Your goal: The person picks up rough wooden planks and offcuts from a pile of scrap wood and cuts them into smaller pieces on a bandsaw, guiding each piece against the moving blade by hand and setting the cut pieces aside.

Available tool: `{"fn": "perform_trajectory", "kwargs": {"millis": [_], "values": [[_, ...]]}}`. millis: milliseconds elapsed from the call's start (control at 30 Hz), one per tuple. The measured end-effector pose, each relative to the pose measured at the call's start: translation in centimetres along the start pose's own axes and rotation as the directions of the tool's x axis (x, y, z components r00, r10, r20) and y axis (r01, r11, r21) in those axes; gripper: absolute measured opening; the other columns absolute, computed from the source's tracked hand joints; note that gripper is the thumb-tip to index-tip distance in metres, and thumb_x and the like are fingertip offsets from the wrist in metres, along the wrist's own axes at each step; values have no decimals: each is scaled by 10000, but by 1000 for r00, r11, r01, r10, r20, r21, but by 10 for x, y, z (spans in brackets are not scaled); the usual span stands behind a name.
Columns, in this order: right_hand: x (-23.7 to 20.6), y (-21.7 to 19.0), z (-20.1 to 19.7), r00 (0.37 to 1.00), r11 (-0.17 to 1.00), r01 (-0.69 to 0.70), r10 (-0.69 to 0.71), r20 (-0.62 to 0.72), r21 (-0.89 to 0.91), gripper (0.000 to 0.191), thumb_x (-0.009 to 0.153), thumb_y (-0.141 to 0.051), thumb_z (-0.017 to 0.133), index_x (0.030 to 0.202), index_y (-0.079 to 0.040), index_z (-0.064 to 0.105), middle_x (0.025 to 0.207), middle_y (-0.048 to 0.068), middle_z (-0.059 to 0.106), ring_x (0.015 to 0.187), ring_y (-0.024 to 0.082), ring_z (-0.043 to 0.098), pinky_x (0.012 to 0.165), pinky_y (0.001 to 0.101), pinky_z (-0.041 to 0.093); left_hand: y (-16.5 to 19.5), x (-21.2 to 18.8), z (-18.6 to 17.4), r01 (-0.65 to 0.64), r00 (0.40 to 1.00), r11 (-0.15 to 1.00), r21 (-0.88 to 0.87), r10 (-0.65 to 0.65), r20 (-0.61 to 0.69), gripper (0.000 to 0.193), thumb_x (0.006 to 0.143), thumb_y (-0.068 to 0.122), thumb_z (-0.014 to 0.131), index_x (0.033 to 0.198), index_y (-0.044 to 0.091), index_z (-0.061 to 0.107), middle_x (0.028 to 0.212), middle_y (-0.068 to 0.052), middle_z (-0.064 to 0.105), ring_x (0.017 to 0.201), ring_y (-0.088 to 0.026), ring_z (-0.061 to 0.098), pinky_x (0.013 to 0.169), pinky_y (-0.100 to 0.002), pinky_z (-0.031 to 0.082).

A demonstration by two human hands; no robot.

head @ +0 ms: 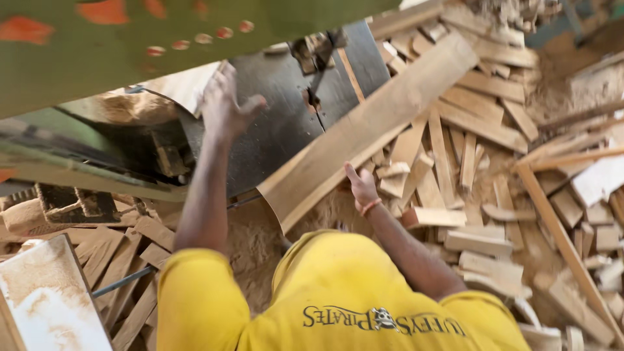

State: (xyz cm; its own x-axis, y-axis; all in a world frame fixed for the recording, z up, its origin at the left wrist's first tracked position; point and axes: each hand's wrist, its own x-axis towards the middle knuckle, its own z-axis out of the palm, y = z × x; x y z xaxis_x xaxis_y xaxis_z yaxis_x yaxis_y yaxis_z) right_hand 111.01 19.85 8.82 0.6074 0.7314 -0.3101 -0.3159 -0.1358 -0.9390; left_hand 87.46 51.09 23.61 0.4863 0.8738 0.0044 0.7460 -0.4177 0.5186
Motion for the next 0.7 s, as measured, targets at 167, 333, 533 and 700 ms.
{"fn": "perform_trajectory", "kwargs": {"millis": [167, 333, 533, 700], "values": [[-5, -12, 20, 1000, 1000, -20, 19, -7, -24, 357, 1041, -327, 734, 901, -1, 694, 828, -16, 640, 717, 48, 532, 610, 249, 463, 63, -138, 39, -273, 914, 953, 133, 213, 346, 1374, 556, 790, 852, 1559, 94, 221, 1613, -240, 196, 1501, -412, 157, 1189, -637, 31], [-11, -41, 17, 957, 948, -273, 285, 52, -165, 361, 986, -356, 662, 855, -22, 701, 747, 62, 718, 609, 153, 667, 537, 296, 545, 86, -169, 59, -87, 945, 971, 223, 9, 327, 1411, 454, 683, 927, 1592, 173, 265, 1641, -151, 185, 1524, -347, 144, 1242, -583, 52], [30, -92, -70, 929, 759, 312, -117, 351, -572, 369, 967, -394, 701, 988, -27, 725, 865, 97, 754, 749, 179, 727, 652, 297, 637, 58, -148, 48, -44, 934, 972, 232, -42, 355, 1393, 418, 538, 941, 1581, 220, 244, 1627, -108, 221, 1533, -288, 156, 1300, -513, 59], [113, -149, -125, 555, 153, 813, -495, 668, -562, 810, 844, -673, 735, 1380, -85, 584, 1467, 206, 591, 1403, 328, 561, 1194, 534, 484, 61, -122, 63, -67, 952, 929, 363, -49, 302, 1379, 440, 483, 930, 1604, 233, 234, 1673, -111, 168, 1569, -302, 72, 1279, -516, 3]]}}
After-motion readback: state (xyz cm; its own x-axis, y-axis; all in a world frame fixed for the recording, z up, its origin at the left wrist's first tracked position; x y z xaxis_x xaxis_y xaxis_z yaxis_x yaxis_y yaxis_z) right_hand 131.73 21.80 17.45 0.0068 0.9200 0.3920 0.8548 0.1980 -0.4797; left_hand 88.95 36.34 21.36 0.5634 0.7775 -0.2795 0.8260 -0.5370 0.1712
